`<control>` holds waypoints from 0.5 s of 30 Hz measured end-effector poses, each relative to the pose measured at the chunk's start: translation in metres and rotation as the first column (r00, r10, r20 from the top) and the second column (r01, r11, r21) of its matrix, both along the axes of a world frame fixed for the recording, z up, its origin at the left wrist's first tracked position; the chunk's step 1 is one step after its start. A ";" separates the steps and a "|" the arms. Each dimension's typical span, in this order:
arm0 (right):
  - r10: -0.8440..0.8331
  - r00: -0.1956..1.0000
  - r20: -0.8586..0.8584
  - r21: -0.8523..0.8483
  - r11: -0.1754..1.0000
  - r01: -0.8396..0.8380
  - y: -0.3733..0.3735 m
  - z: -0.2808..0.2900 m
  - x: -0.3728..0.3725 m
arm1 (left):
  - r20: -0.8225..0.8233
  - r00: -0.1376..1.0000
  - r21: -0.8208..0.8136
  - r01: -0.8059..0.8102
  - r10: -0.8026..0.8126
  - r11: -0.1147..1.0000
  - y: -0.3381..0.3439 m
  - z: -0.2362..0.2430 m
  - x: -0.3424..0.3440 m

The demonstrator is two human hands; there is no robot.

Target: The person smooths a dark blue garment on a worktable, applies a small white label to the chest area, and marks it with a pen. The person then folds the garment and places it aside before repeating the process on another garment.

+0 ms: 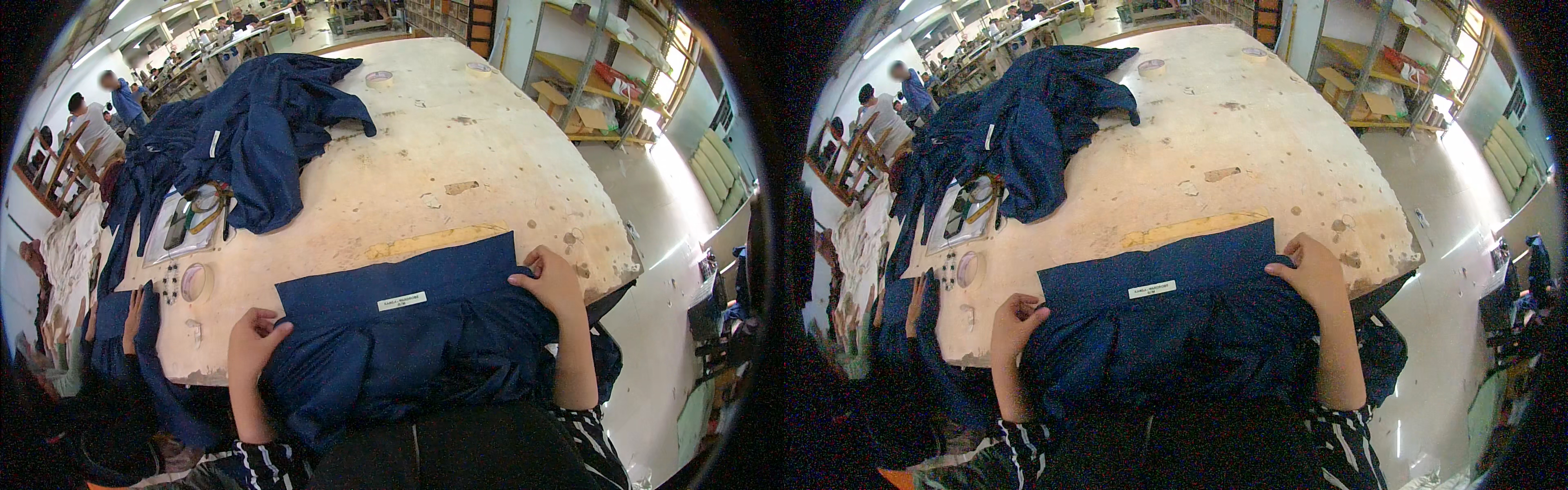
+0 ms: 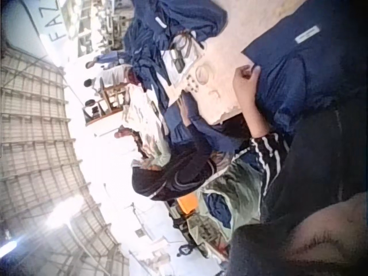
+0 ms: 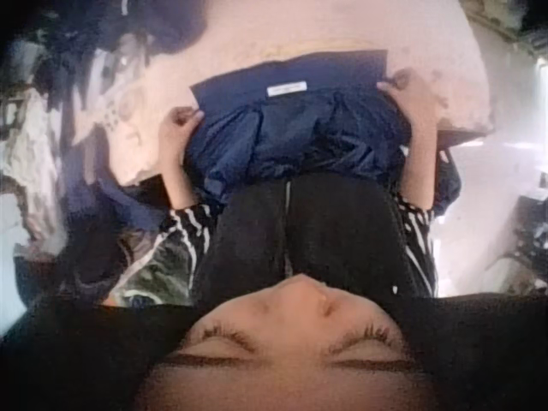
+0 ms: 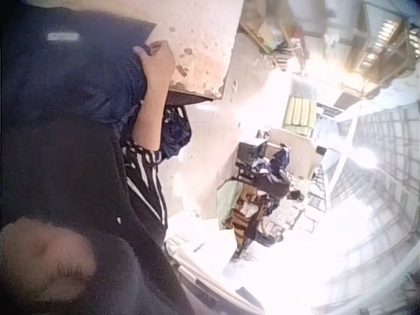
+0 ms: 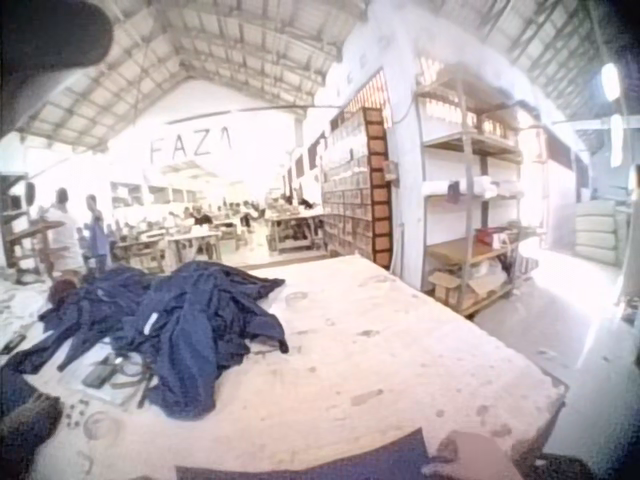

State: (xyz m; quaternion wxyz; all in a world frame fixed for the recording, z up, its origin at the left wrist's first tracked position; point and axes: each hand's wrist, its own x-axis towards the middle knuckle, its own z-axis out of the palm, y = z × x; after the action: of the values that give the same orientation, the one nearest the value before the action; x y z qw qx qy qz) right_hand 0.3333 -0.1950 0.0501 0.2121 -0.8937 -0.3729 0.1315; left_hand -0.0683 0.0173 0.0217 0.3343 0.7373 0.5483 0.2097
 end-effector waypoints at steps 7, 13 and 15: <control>0.104 0.971 -0.216 0.213 0.975 -0.057 0.011 -0.025 0.027 | 0.194 0.979 -0.005 0.068 -0.066 0.998 0.012 -0.010 0.003; 0.190 0.839 -0.510 0.502 0.858 0.110 0.027 -0.053 0.047 | 0.568 0.823 -0.017 0.007 0.004 1.000 0.036 -0.040 0.002; 0.255 0.775 -0.578 0.574 0.802 0.164 0.023 -0.056 0.045 | 0.559 0.829 -0.017 -0.027 0.032 0.999 0.037 -0.045 -0.003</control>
State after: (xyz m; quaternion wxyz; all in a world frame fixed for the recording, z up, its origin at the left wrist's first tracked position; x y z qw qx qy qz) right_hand 0.3782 -0.1716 -0.0054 0.5898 -0.6740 -0.3245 0.3043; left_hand -0.0717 0.0547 -0.0237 0.4796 0.6340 0.4388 0.4189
